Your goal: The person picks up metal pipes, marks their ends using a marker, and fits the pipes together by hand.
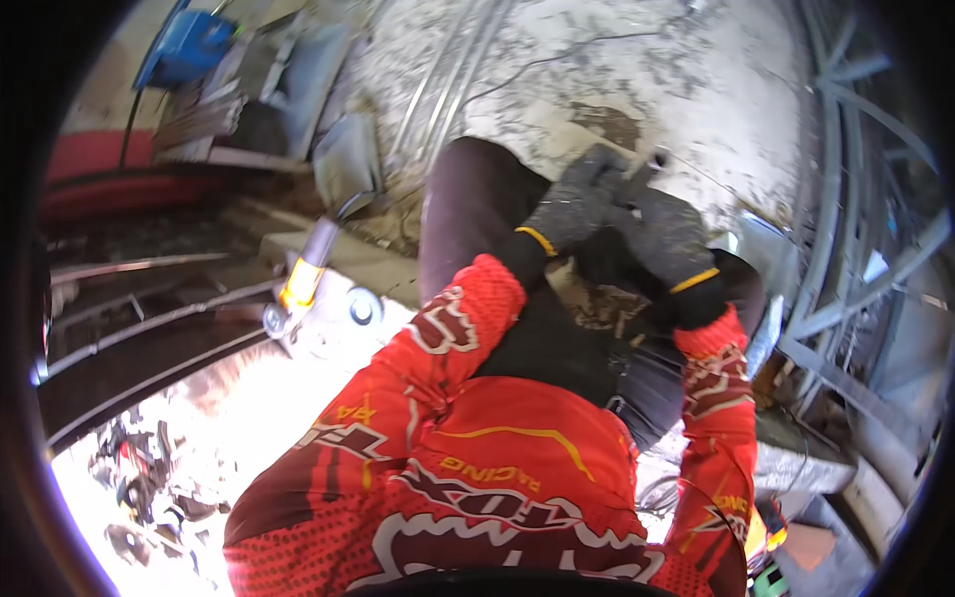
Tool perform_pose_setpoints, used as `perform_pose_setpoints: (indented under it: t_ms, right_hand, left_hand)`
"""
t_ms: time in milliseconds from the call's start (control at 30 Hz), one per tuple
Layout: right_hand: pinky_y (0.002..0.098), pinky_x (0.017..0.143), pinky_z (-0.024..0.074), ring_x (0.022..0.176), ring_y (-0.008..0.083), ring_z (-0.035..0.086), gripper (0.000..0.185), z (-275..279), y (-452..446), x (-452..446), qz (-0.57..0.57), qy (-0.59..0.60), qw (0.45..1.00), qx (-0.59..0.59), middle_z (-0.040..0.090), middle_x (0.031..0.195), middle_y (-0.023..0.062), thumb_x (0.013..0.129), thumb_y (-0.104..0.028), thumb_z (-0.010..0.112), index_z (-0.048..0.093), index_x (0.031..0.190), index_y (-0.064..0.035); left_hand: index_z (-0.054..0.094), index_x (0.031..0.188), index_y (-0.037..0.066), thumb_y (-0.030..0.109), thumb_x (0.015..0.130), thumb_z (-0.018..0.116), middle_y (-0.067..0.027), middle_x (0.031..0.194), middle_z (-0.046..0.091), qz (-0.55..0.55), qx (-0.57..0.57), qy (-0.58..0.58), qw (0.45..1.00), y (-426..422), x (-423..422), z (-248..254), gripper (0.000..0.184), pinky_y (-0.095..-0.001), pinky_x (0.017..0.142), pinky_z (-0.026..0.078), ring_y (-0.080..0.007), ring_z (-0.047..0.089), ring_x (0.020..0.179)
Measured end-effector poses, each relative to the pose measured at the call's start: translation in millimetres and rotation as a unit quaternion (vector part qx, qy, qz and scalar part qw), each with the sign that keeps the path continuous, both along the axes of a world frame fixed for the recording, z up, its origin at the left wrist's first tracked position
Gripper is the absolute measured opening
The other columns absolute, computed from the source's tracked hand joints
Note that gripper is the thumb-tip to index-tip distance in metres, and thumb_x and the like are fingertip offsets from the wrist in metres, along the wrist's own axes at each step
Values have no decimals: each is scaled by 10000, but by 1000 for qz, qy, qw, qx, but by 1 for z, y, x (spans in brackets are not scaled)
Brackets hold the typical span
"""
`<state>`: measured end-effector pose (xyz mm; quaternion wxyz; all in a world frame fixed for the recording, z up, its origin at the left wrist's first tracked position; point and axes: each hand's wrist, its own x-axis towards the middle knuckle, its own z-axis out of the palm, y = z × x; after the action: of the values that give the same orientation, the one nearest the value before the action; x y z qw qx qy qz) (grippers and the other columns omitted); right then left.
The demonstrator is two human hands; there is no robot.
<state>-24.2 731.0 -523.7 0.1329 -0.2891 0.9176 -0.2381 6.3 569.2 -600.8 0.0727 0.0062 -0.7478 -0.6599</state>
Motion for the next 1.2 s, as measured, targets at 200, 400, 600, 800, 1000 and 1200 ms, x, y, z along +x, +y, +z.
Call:
perform_pose_setpoints:
  t_ms: [200, 400, 600, 800, 1000, 1200]
  right_hand:
    - [476, 746, 527, 841, 357, 694, 431, 2, -3, -8, -10, 22, 993, 115, 725, 891, 155, 900, -508, 622, 734, 1025, -111]
    - [496, 784, 516, 890, 378, 675, 502, -11, 29, -10, -60, 51, 996, 47, 710, 912, 178, 886, -558, 624, 717, 1035, -88]
    - [271, 557, 482, 623, 120, 587, 291, -19, 66, 30, -276, -298, 812, -419, 639, 800, 47, 942, -7, 540, 622, 1216, -63]
    - [240, 434, 439, 497, 108, 525, 303, 9, 40, 87, -319, -271, 725, -547, 632, 837, 73, 977, -8, 540, 479, 1259, -103]
    - [300, 642, 547, 746, 172, 672, 302, 14, -17, 79, -241, -240, 730, -592, 661, 1021, 97, 889, -47, 729, 627, 1173, -57]
    - [388, 793, 537, 898, 285, 671, 370, 32, -36, 35, -140, 5, 923, -358, 667, 1024, 131, 816, -120, 781, 641, 1150, -43]
  left_hand:
    - [558, 1171, 64, 87, 983, 524, -119, 950, 594, 47, 21, 4, 999, 0, 4, 2, 193, -370, 781, 491, -217, 562, 843]
    - [651, 1079, 48, 69, 962, 475, -74, 905, 652, 9, 103, -86, 991, -8, 6, 12, 213, -343, 752, 506, -172, 594, 812]
    - [711, 1142, 42, 4, 906, 488, -15, 920, 669, -152, 100, -114, 977, -34, 17, 29, 327, -256, 722, 510, -79, 577, 785]
    - [706, 1176, 23, -2, 898, 548, -10, 1005, 699, -148, 208, -223, 941, -38, 25, 42, 321, -274, 837, 515, -94, 604, 883]
    - [689, 1182, 15, 5, 930, 541, -61, 1020, 711, -115, 154, -110, 975, -36, 20, 23, 292, -280, 826, 532, -106, 629, 909]
    - [644, 1173, -11, 54, 919, 534, -61, 760, 646, -55, 244, -131, 959, -26, 17, 27, 284, -272, 526, 479, -108, 557, 561]
